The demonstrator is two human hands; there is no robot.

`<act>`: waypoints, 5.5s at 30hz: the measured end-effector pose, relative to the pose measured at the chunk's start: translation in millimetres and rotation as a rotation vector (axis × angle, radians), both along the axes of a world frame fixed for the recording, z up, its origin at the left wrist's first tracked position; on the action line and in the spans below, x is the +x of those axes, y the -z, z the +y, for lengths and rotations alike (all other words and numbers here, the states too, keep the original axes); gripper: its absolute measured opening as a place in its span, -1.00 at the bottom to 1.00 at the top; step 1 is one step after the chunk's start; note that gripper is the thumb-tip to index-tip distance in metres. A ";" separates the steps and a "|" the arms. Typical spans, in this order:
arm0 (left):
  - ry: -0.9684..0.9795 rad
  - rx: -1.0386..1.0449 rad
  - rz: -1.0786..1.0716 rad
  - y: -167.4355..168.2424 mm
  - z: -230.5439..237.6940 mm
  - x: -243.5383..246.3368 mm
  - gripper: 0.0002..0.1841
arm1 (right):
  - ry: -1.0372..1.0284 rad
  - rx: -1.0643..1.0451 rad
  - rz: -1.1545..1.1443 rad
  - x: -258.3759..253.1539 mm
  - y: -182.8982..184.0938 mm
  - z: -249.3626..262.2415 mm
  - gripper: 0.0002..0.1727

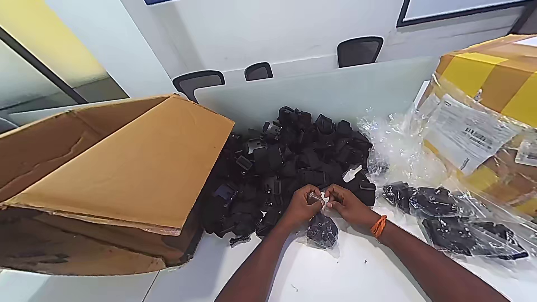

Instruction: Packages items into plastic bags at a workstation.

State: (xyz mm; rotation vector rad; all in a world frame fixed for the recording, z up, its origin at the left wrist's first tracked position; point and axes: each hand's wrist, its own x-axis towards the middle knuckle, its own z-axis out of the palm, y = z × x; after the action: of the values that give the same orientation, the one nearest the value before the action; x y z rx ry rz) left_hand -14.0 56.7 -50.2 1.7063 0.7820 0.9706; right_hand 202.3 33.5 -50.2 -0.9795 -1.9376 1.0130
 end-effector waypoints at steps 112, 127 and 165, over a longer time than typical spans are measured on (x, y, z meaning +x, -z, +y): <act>0.059 0.351 0.300 3.3 -8.2 6.7 -0.37 | 1.002 0.142 -0.868 25.9 -50.0 -2.3 -0.32; 0.133 0.421 0.298 6.9 -9.4 9.2 -0.09 | 0.907 -0.045 -0.976 33.6 -42.9 0.7 -0.28; -0.264 -0.079 -0.493 -21.8 -17.0 14.8 -0.35 | 0.444 0.243 0.529 7.8 -29.0 1.3 -0.83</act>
State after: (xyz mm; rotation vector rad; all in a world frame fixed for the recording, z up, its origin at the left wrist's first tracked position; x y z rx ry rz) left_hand 0.8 39.7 -28.4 1.2360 0.7104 1.4506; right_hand 210.1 34.8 -21.1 -0.8440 -1.2942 0.6716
